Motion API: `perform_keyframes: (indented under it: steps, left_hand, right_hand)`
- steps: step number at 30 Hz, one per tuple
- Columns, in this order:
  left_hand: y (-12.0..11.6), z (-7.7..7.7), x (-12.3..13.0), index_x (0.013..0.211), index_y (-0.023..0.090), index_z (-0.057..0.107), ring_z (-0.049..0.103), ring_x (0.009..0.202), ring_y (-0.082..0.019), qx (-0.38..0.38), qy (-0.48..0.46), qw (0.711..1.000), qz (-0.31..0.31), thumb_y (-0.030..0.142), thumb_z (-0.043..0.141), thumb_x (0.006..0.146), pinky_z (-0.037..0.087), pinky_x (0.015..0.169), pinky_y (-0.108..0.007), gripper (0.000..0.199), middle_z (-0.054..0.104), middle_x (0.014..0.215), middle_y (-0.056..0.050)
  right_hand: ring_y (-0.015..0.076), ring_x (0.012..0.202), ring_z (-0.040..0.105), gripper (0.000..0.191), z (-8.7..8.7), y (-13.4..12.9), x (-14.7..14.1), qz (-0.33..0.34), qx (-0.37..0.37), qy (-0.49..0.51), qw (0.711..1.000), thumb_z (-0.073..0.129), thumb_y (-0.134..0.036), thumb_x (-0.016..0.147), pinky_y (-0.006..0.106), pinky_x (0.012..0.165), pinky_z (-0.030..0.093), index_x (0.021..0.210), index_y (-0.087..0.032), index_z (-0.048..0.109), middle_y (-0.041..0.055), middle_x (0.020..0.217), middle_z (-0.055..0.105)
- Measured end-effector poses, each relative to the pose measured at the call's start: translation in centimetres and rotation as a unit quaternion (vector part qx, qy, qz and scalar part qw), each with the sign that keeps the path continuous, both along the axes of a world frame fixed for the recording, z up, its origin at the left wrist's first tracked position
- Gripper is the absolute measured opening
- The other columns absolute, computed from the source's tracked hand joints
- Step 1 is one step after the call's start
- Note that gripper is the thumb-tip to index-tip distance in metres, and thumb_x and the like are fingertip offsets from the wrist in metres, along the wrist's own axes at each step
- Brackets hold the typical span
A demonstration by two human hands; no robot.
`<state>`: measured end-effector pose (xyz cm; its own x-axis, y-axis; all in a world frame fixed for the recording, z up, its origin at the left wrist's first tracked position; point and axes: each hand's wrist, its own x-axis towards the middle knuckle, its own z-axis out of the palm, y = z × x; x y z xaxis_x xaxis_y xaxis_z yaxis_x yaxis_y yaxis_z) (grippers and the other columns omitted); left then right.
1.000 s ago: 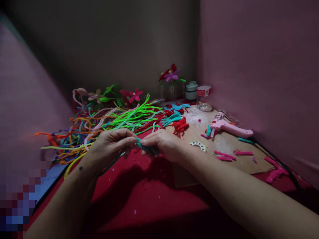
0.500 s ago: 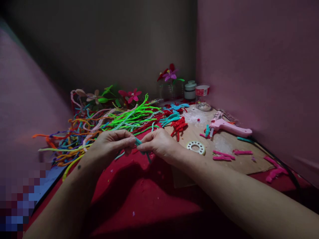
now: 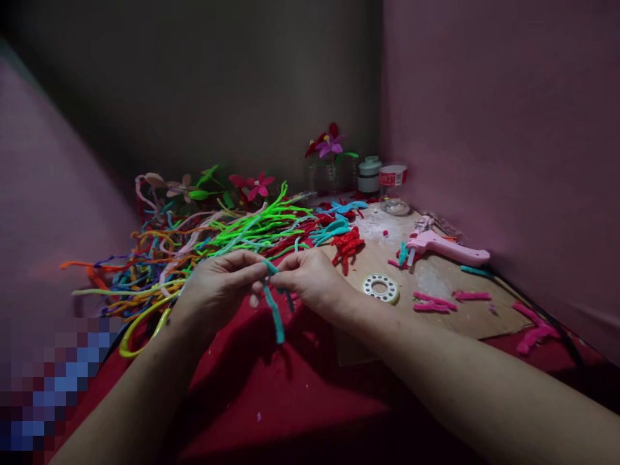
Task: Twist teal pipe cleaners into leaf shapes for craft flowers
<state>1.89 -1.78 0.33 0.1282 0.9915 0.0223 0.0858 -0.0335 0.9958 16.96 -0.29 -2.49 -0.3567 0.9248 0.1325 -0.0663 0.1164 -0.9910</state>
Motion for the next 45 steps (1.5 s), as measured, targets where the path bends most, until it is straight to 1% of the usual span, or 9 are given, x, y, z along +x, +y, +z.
perform_keyframes:
  steps: [7, 12, 17, 22, 29, 34, 37, 40, 45]
  left_hand:
    - [-0.3, 0.3, 0.3, 0.069, 0.012, 0.058, 0.054, 0.040, -0.010, 0.012, 0.053, 0.998, 0.015, 0.026, 0.062, 0.070, 0.044, 0.042, -0.021, 0.015, 0.060, 0.050, 0.000]
    - [-0.9, 0.6, 1.0, 0.068, 0.011, 0.058, 0.054, 0.042, -0.011, 0.053, 0.117, 0.990, 0.049, 0.023, 0.060, 0.069, 0.044, 0.044, -0.022, 0.012, 0.058, 0.047, 0.001]
    - [-1.0, 0.3, 1.2, 0.068, 0.013, 0.060, 0.048, 0.040, -0.008, 0.083, 0.125, 0.987, 0.054, 0.021, 0.060, 0.068, 0.038, 0.040, -0.019, 0.008, 0.053, 0.046, 0.003]
    - [-0.6, -0.2, 0.7, 0.067, 0.015, 0.062, 0.045, 0.047, -0.007, 0.145, 0.168, 0.973, 0.064, 0.020, 0.060, 0.069, 0.037, 0.046, -0.018, 0.007, 0.054, 0.055, 0.003]
    - [-0.7, 0.1, 0.5, 0.068, 0.015, 0.064, 0.051, 0.060, -0.011, 0.200, 0.219, 0.952, 0.081, 0.024, 0.059, 0.070, 0.040, 0.056, -0.020, 0.011, 0.060, 0.064, 0.000]
    - [-0.9, 0.3, 0.6, 0.068, 0.015, 0.063, 0.045, 0.051, -0.008, 0.149, 0.188, 0.968, 0.072, 0.028, 0.061, 0.069, 0.036, 0.048, -0.019, 0.013, 0.054, 0.056, 0.002]
    - [-1.0, 0.2, 0.7, 0.066, 0.015, 0.060, 0.039, 0.043, -0.007, 0.125, 0.191, 0.971, 0.074, 0.027, 0.059, 0.069, 0.031, 0.043, -0.018, 0.013, 0.048, 0.048, 0.004]
    - [-1.0, 0.3, 0.7, 0.064, 0.015, 0.059, 0.038, 0.043, -0.007, 0.131, 0.228, 0.961, 0.086, 0.026, 0.058, 0.070, 0.029, 0.042, -0.018, 0.013, 0.047, 0.047, 0.004]
    - [-0.9, 0.9, 0.3, 0.064, 0.014, 0.061, 0.034, 0.042, -0.005, 0.090, 0.208, 0.973, 0.038, 0.028, 0.060, 0.068, 0.024, 0.039, -0.018, 0.015, 0.045, 0.047, 0.005]
  right_hand:
    - [0.0058, 0.046, 0.034, 0.013, 0.0, -0.1, 0.1, 0.043, -0.014, -0.006, 0.999, 0.063, -0.023, 0.063, 0.023, 0.047, 0.024, 0.058, -0.011, 0.063, -0.0036, 0.048, 0.047]
    - [0.0062, 0.045, 0.036, 0.018, -0.4, 0.2, 0.2, 0.100, -0.073, 0.004, 0.992, 0.066, -0.030, 0.063, 0.024, 0.046, 0.025, 0.060, -0.012, 0.065, -0.0030, 0.047, 0.048]
    - [0.0065, 0.046, 0.043, 0.010, -0.5, 0.3, 0.0, 0.115, -0.131, 0.037, 0.984, 0.065, -0.021, 0.064, 0.023, 0.049, 0.033, 0.060, -0.011, 0.064, -0.0008, 0.051, 0.054]
    - [0.0088, 0.045, 0.050, 0.009, -0.4, 0.0, 0.0, 0.148, -0.131, 0.057, 0.979, 0.059, -0.015, 0.067, 0.026, 0.052, 0.041, 0.058, -0.011, 0.060, 0.0010, 0.053, 0.057]
    - [0.0101, 0.046, 0.053, 0.015, -0.3, -0.2, -0.1, 0.171, -0.161, 0.084, 0.968, 0.066, -0.024, 0.063, 0.027, 0.055, 0.045, 0.060, -0.010, 0.060, 0.0026, 0.053, 0.060]
    - [0.0082, 0.047, 0.050, 0.011, -0.3, -0.4, -0.3, 0.119, -0.094, 0.033, 0.988, 0.061, -0.019, 0.065, 0.024, 0.053, 0.040, 0.058, -0.011, 0.061, 0.0007, 0.052, 0.058]
    - [0.0058, 0.043, 0.039, 0.017, -0.6, -0.5, -0.3, 0.035, 0.005, -0.059, 0.998, 0.056, -0.016, 0.067, 0.022, 0.047, 0.030, 0.050, -0.013, 0.056, -0.0034, 0.044, 0.047]
    - [0.0054, 0.044, 0.031, 0.021, -0.7, -0.5, -0.2, -0.022, 0.091, -0.144, 0.985, 0.055, -0.014, 0.067, 0.023, 0.046, 0.024, 0.046, -0.014, 0.054, -0.0050, 0.042, 0.039]
    - [0.0076, 0.052, 0.045, 0.013, 0.1, -0.5, 0.1, 0.094, 0.018, -0.008, 0.995, 0.057, -0.025, 0.071, 0.023, 0.053, 0.035, 0.067, -0.013, 0.061, -0.0014, 0.057, 0.054]
